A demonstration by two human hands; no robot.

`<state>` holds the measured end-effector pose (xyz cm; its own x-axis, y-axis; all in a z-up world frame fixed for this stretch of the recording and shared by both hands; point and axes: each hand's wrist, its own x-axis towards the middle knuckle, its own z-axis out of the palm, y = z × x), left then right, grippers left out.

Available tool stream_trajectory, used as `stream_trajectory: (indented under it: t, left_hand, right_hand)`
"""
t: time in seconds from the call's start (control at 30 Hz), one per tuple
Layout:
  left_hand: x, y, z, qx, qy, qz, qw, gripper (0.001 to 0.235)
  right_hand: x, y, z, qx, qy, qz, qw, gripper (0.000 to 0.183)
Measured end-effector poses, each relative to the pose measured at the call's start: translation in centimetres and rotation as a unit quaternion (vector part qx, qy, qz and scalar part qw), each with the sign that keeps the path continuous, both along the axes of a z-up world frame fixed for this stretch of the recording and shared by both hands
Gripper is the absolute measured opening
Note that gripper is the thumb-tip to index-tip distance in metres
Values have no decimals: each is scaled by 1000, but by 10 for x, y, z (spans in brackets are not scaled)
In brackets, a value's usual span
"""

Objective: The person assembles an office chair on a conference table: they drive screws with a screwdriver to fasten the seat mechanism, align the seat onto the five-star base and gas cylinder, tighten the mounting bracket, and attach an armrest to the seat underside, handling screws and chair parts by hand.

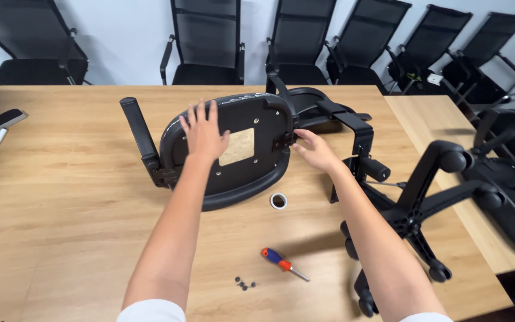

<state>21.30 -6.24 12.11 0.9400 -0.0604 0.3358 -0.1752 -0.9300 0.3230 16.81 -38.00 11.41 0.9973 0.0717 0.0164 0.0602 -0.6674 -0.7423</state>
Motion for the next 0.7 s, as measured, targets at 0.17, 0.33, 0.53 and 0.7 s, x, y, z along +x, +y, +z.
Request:
stream_trajectory:
  t: [0.17, 0.33, 0.53, 0.7]
  left_hand:
    - [-48, -27, -17, -102, -79, -76, 989, 67]
    - [-88, -73, -30, -241, -65, -164, 954, 42]
    - [-126, -148, -33, -303, 89, -243, 917, 45]
    - [-158, -194, -9, -334, 155, -259, 893, 51]
  right_hand:
    - [-32, 6, 13, 20, 13, 2, 1000, 45]
    - [-68, -22, 15, 8, -5, -36, 999, 43]
    - [-91, -55, 19, -44, -55, -65, 995, 43]
    - [-104, -88, 23, -76, -98, -52, 991, 43]
